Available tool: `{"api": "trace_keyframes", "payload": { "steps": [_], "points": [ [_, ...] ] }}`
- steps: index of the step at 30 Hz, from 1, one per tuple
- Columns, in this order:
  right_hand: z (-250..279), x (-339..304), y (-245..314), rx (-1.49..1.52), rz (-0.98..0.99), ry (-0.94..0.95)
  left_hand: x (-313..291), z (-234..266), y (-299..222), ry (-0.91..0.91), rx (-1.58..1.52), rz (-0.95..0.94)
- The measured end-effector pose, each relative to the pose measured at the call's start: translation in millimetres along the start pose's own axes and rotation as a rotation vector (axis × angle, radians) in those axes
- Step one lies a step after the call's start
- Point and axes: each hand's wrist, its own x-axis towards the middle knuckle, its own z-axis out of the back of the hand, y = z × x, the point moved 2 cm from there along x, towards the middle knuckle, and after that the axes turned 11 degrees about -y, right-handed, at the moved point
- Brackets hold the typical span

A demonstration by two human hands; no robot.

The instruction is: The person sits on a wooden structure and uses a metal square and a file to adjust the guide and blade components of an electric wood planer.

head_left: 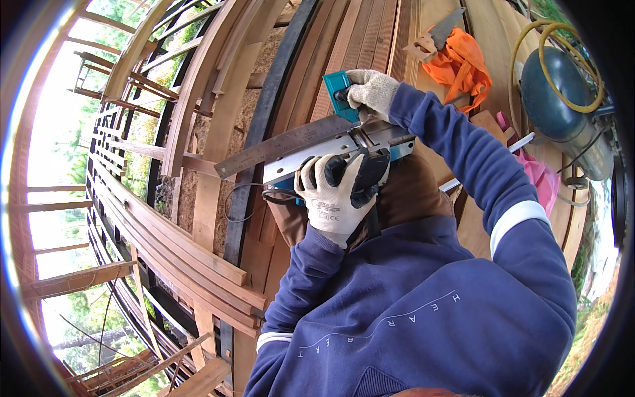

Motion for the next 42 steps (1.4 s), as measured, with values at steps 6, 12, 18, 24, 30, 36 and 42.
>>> {"api": "trace_keyframes", "payload": {
  "steps": [6, 12, 18, 24, 30, 36, 42],
  "points": [
    [-0.8, 4.3, -4.6, -0.012, 0.017, 0.005, 0.1, 0.9, -0.2, 0.005, 0.009, 0.002],
    [1.4, 6.6, -6.9, -0.032, 0.014, 0.014, 0.1, -0.1, -0.2, 0.001, 0.013, 0.003],
    [-4.7, -1.5, 2.1, -0.021, 0.017, -0.015, -0.2, -0.4, 0.5, 0.001, 0.014, 0.002],
    [1.1, 7.6, -7.5, -0.020, 0.034, -0.008, 0.3, -1.1, 0.5, -0.004, 0.009, -0.004],
    [-0.4, 7.5, -7.8, -0.031, 0.031, -0.016, 1.2, 1.4, -0.6, 0.012, -0.023, 0.030],
    [-0.3, 2.9, -2.2, -0.063, 0.007, 0.012, 1.3, 0.9, -0.2, 0.032, -0.019, 0.033],
    [1.3, 6.5, -7.4, -0.027, 0.010, 0.005, 1.5, 1.1, -0.8, 0.047, -0.008, 0.036]
  ]
}}
